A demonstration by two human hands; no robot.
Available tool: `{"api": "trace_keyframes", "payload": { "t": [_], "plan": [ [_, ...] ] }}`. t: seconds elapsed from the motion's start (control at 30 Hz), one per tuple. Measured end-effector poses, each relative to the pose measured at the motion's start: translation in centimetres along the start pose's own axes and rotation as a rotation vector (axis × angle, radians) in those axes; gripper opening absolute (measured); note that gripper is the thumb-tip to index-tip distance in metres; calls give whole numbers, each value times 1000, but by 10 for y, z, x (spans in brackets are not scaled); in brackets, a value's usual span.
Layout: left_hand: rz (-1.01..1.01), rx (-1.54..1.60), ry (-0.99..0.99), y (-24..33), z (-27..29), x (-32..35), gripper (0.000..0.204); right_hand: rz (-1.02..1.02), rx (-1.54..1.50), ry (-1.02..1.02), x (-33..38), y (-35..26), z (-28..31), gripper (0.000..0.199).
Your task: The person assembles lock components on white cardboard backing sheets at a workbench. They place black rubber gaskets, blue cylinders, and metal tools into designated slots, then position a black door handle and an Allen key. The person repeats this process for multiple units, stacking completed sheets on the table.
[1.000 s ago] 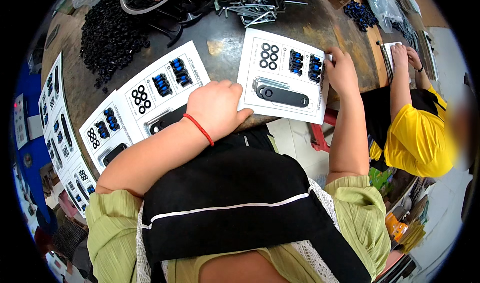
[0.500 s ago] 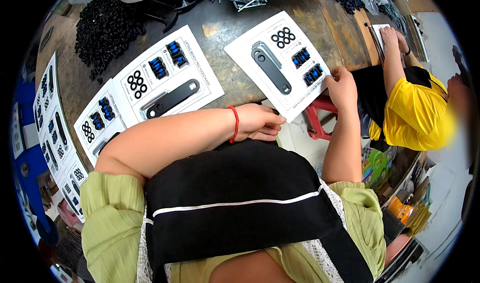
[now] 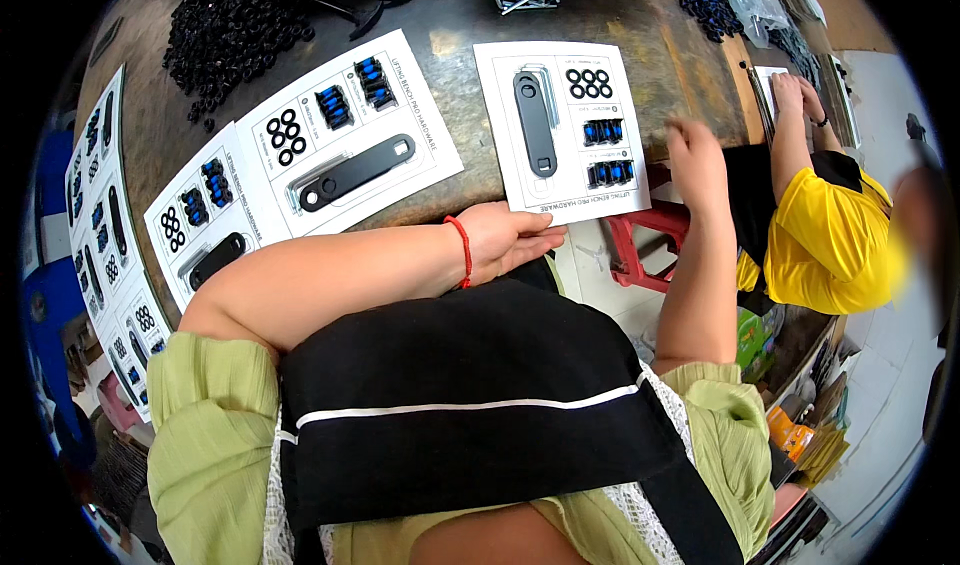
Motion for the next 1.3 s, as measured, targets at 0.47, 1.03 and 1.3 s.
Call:
{"api": "trace_keyframes", "payload": {
  "t": [0.47, 1.03, 1.3],
  "plan": [
    [85, 97, -126, -37, 223, 220, 34, 250, 39, -81, 90, -301, -142, 31],
    [-130, -40, -80, 71, 259, 212, 36, 33, -275, -235, -37, -297, -194, 25],
    [-303, -202, 84, 120, 269, 302, 32, 44, -386, -311, -18, -368, -148, 23]
  ]
}}
Point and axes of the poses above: each hand's wrist, its own x-axis away from the middle knuckle, its own z-axis out of the back of the hand, y = z × x, the point moved 6 cm from there along -x, towards the middle knuckle, and after that the axes turned 2 degrees about -z, right-handed, at the moved point
